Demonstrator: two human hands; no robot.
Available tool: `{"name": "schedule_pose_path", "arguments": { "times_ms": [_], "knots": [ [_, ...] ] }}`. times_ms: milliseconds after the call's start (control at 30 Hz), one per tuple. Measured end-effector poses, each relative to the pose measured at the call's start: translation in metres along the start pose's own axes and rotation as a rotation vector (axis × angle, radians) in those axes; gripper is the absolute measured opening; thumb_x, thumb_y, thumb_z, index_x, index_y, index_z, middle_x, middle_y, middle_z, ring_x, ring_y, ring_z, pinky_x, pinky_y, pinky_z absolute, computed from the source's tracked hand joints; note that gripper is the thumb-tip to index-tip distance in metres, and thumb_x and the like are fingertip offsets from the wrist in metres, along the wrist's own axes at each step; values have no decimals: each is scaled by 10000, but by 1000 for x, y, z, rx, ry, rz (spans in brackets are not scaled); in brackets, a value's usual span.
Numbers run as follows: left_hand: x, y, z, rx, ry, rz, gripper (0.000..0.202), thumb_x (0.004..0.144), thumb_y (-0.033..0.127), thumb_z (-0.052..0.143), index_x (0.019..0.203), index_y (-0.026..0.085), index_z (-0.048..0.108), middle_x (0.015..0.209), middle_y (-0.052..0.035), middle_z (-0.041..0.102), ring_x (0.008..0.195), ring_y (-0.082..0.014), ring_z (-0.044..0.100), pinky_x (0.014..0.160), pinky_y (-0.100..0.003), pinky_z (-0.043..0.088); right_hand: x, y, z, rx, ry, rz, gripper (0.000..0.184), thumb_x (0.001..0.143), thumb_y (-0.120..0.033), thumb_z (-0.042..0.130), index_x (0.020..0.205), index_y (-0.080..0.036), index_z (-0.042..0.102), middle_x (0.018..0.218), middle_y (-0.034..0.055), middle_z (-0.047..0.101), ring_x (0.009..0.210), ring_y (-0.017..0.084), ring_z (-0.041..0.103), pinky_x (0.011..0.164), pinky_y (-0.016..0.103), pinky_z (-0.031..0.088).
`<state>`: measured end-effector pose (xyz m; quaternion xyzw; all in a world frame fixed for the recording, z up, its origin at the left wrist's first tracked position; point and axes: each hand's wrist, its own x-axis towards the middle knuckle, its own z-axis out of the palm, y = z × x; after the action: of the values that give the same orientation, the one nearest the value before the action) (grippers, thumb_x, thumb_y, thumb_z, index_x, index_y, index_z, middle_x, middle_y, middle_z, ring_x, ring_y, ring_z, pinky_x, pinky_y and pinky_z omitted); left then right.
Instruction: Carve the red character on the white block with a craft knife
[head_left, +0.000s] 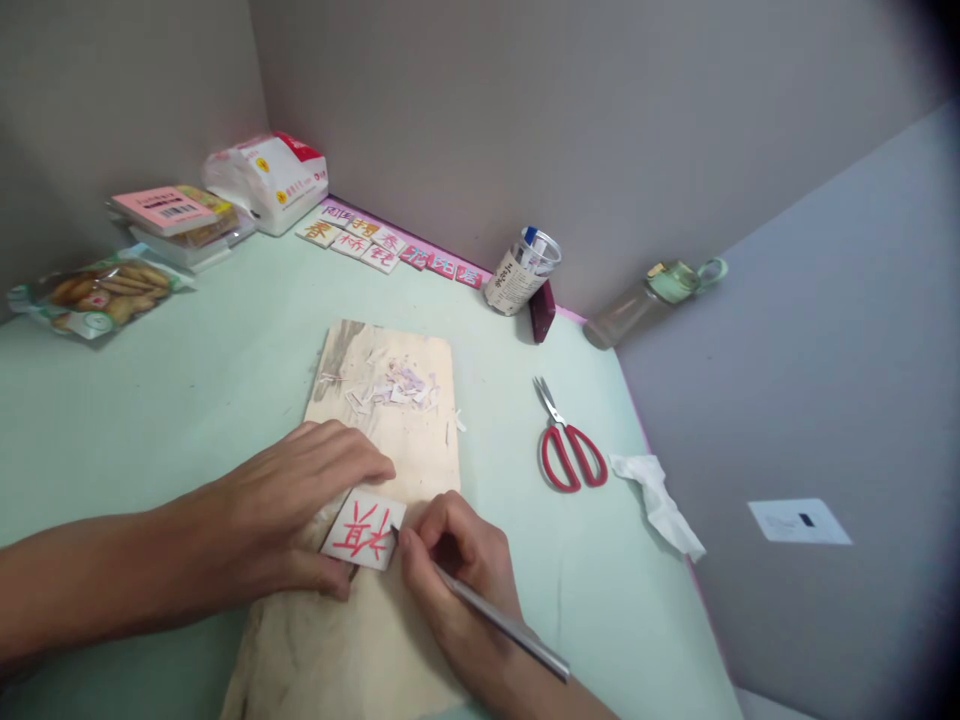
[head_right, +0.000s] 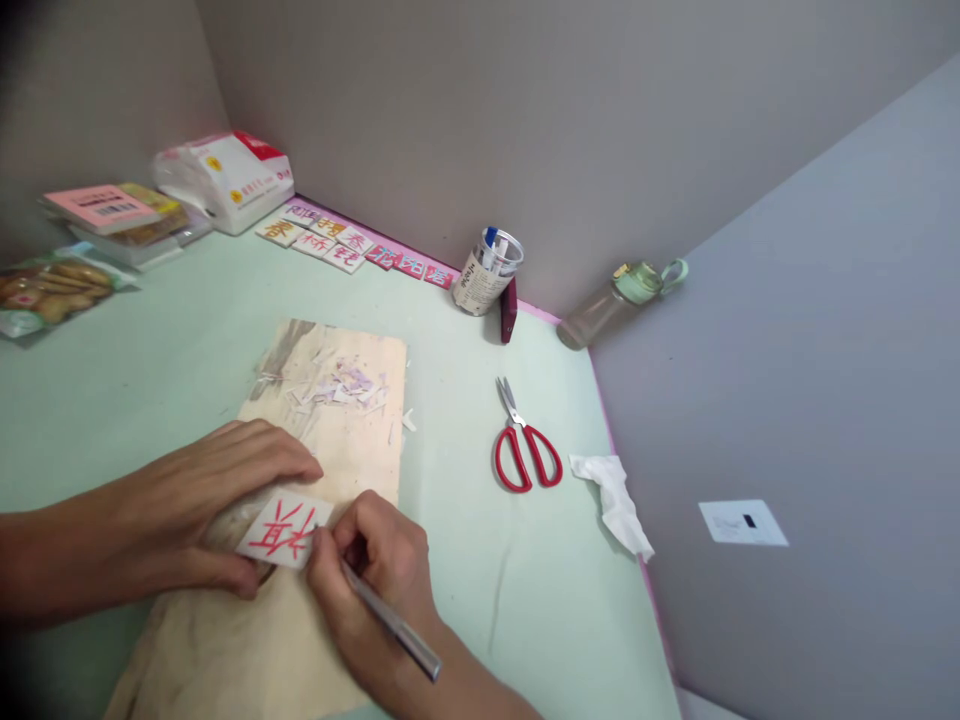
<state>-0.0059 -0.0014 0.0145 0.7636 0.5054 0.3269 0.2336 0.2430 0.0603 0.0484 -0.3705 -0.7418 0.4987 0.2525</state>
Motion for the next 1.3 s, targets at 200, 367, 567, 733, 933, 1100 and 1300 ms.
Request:
{"name": "schedule_pose_path", "arguments": {
  "times_ms": [200,367,567,733,933,1100,1300],
  "knots": [
    [7,11,-8,-7,-44,76,574,977,156,810,1455,350,558,1272,23,743,1174,-232,679,1030,-316,506,0,2,-3,9,-46,-21,271,953,-238,637,765,-266,443,691,-48,524,588,123,433,555,256,351],
    [9,8,-10,-46,-33,90,457,1057,214,757,1458,357,592,1280,18,764,1178,-232,683,1026,-309,514,3,-5,-12,137,-116,96,263,927,-273,686,759,-260,483,700,-49,517,613,125,422,561,256,342],
    [10,9,-9,-122,-34,90,412,1087,255,749,1454,369,601,1284,23,772,1182,-218,696,1028,-283,535,11,-12,-23,304,-141,240,343,881,-357,803,736,-249,511,702,-44,546,641,127,418,582,253,342],
    [7,11,-7,-172,-5,40,392,1108,313,730,1468,378,592,1320,13,750,1222,-225,690,1025,-283,530,15,-6,-24,401,-147,268,432,860,-409,878,720,-249,501,680,-35,603,621,123,412,589,258,345],
    [6,9,-9,-112,-47,23,465,1056,203,718,1470,363,582,1357,-14,761,1247,-250,729,1031,-308,567,16,12,-23,491,-63,231,426,847,-381,866,704,-255,486,625,-50,595,579,121,424,589,257,374],
    [-3,0,0,-44,-68,50,677,1037,146,651,1633,407,464,1551,-23,701,1408,-264,684,1182,-353,538,18,14,-27,484,-56,203,424,851,-388,869,711,-257,491,631,-48,594,581,124,415,591,261,382],
    [-4,11,11,24,21,-46,946,854,257,941,1640,381,429,1501,-68,660,1415,-354,611,1179,-471,528,16,4,-27,451,-48,191,358,881,-347,854,750,-246,537,680,-40,616,610,126,422,601,255,370]
  ]
}}
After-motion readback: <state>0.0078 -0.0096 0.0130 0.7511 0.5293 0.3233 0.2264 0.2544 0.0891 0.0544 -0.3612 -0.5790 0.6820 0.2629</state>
